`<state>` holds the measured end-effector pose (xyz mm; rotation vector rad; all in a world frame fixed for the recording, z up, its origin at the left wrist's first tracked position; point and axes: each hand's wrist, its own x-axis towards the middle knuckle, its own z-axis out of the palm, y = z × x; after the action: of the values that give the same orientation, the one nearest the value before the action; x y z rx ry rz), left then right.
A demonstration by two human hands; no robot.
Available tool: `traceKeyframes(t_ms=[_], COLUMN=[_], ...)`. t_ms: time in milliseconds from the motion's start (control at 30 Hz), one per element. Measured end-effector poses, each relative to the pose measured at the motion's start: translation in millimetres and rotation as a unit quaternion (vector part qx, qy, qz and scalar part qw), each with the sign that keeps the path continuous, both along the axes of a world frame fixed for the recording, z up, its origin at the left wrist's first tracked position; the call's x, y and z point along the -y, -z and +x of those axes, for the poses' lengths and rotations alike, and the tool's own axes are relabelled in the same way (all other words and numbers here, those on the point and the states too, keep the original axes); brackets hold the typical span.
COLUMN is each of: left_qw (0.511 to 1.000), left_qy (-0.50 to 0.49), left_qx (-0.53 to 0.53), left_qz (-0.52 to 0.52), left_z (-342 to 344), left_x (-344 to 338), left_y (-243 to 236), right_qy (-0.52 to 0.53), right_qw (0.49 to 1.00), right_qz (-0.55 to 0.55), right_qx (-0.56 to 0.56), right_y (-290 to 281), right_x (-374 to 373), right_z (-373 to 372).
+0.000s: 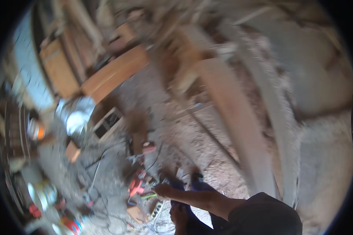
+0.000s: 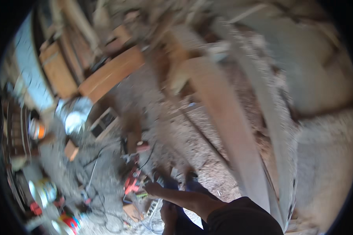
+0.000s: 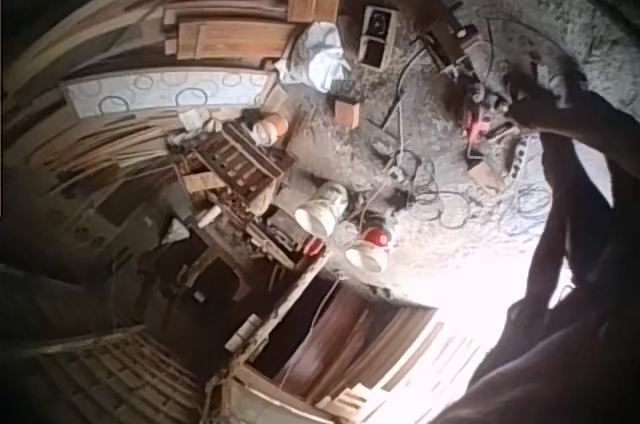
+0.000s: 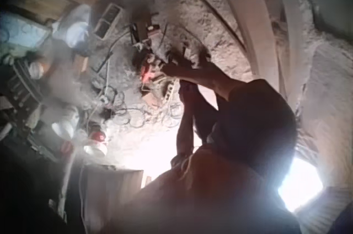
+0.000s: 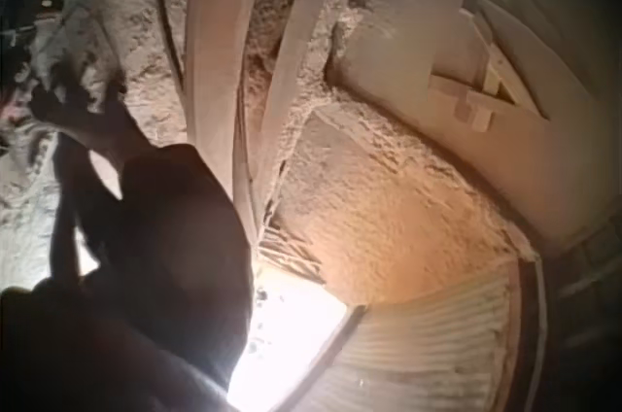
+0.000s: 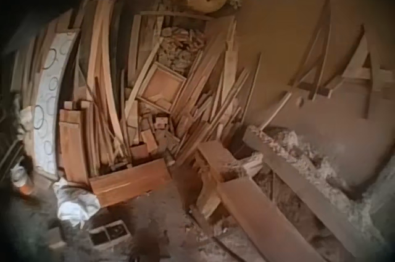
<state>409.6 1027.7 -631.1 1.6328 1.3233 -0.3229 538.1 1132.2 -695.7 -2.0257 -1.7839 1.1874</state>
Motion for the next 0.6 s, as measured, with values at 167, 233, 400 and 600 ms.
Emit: traceKeyframes(t_ms=[167,233,400,600], left_qw=[0.964,0.952,0.937,0.895], left_qy=[0.248,0.287,0.248,0.118], left_qx=[0.059,0.083,0.245,0.237], left_qz=[0.080,0.063,-0.013,-0.358], left_z=[11,26,127,196], left_x=[-4,-7,46,199], left_y=[-54,-71,-166,-207], right_qy=[0.192,0.288,0.473,0.650], right_qw=[0.979,0.957,0.860,0.712], right_qz=[0.054,0.019,0.189,0.170], right_qx=[0.038,-0.010,0.045,0.205], right_y=[-109,-228,-339,-358], right_x=[130,157,297,500], right_z=[75,108,93,3])
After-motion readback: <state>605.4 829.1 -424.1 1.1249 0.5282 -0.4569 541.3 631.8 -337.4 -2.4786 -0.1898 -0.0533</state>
